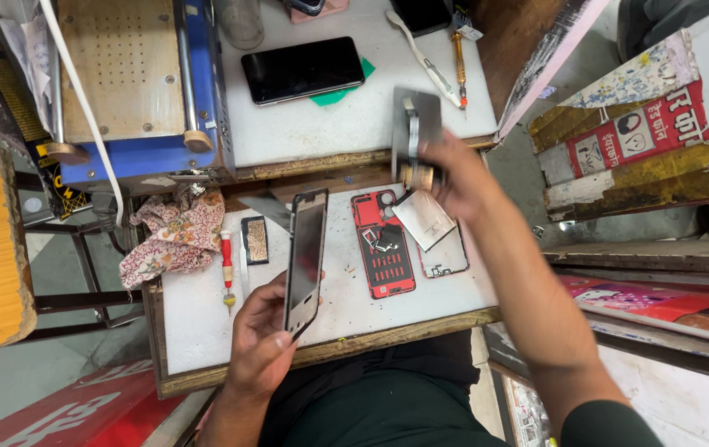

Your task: The person disassembles a smartphone on a workbench, removes the battery and internal components, and then reassembles the device by placing the screen and back cover back onto the frame. The person uses a screwdriver and a plastic pry tool to remove screws and separate parts.

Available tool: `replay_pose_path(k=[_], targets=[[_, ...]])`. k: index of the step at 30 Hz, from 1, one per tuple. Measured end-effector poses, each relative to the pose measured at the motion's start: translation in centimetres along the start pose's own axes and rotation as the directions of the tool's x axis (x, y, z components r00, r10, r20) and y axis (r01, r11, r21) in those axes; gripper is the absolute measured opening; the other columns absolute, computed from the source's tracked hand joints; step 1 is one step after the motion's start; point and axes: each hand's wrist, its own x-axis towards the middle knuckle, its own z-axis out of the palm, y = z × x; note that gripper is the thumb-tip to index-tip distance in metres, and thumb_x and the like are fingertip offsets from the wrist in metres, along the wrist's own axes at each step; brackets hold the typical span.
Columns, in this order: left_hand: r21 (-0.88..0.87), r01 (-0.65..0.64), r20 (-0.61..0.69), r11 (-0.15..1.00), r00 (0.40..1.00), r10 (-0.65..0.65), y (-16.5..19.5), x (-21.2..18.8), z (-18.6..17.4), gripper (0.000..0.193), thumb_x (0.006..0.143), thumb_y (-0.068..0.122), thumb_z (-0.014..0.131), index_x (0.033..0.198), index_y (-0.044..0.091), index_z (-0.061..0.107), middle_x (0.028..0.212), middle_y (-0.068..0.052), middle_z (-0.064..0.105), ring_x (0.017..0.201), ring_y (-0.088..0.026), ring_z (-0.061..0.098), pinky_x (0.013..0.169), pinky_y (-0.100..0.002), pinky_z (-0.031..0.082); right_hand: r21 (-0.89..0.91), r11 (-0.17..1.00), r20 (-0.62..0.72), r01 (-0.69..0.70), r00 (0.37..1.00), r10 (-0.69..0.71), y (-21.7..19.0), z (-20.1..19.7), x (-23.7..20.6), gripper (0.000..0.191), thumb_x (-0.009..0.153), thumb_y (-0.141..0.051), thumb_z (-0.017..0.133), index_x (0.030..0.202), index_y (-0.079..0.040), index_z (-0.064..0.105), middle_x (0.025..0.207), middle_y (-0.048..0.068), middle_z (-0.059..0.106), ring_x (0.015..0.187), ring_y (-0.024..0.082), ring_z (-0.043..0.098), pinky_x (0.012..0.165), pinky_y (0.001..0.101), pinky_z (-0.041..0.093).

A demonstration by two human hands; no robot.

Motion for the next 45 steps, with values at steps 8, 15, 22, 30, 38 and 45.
replay_pose_path(k=[8,15,22,30,38,45], targets=[[-0.376,0.161,0.05,0.912,0.987,-0.154,-0.7,0.0,-0.1,0.061,0.083,0.021,0.072,0.137,0.001,0.053,0.142,-0.03,0.057,0.14,-0.054,0.05,0.114,-0.063,0.043,-0.112,0.971,-0.191,0.212,0.954,-0.23,-2.0,-1.5,-0.4,0.061,0.096,0.0,0.057,0.153,-0.004,0.035,0.132,0.012,0.066,0.104,0.016,0.07,0.081,0.0339,0.064],[-0.456,0.236,0.098,0.858,0.972,-0.215,-1.3,0.9,-0.3,0.064,0.082,0.022,0.073,0.14,0.005,0.053,0.144,-0.027,0.058,0.139,-0.055,0.049,0.112,-0.065,0.044,-0.832,0.373,0.053,0.412,0.727,-0.685,1.0,-1.7,-4.1,0.045,0.102,0.006,0.065,0.146,-0.001,0.06,0.141,0.018,0.062,0.108,0.016,0.068,0.095,0.0283,0.058],[-0.44,0.283,0.092,0.852,0.958,-0.271,-1.2,1.9,0.6,0.067,0.083,0.027,0.072,0.141,0.001,0.051,0.144,-0.029,0.056,0.135,-0.057,0.051,0.11,-0.063,0.045,-0.541,0.735,0.309,0.409,0.909,-0.279,4.5,2.2,-5.7,0.044,0.105,-0.005,0.058,0.148,-0.008,0.055,0.123,0.01,0.073,0.104,0.012,0.071,0.088,0.027,0.06],[-0.336,0.273,-0.131,0.902,0.934,-0.331,-1.9,1.8,-1.7,0.05,0.103,0.028,0.059,0.14,-0.004,0.052,0.131,-0.023,0.063,0.117,-0.032,0.066,0.101,-0.05,0.053,-0.335,0.931,0.333,0.144,0.943,-0.025,7.3,1.6,-4.2,0.045,0.101,-0.001,0.059,0.146,-0.001,0.055,0.114,0.008,0.074,0.1,0.009,0.07,0.088,0.0237,0.059],[0.545,0.251,-0.219,0.8,0.964,-0.153,1.3,4.3,-0.2,0.054,0.098,0.037,0.06,0.141,0.004,0.056,0.136,-0.013,0.066,0.11,-0.024,0.067,0.093,-0.04,0.053,-0.375,0.926,0.308,-0.047,0.936,0.172,8.7,1.1,-4.4,0.039,0.098,-0.002,0.067,0.136,0.002,0.062,0.102,0.006,0.074,0.081,0.007,0.068,0.064,0.0228,0.058],[0.842,0.005,0.067,0.539,0.991,-0.113,3.3,5.8,2.1,0.053,0.1,0.029,0.065,0.146,0.006,0.055,0.135,-0.015,0.067,0.127,-0.025,0.062,0.107,-0.038,0.048,-0.403,0.915,0.396,-0.002,0.901,0.176,8.5,1.8,-4.6,0.034,0.099,-0.007,0.065,0.132,0.0,0.06,0.108,0.009,0.073,0.088,0.011,0.072,0.071,0.0253,0.063]])
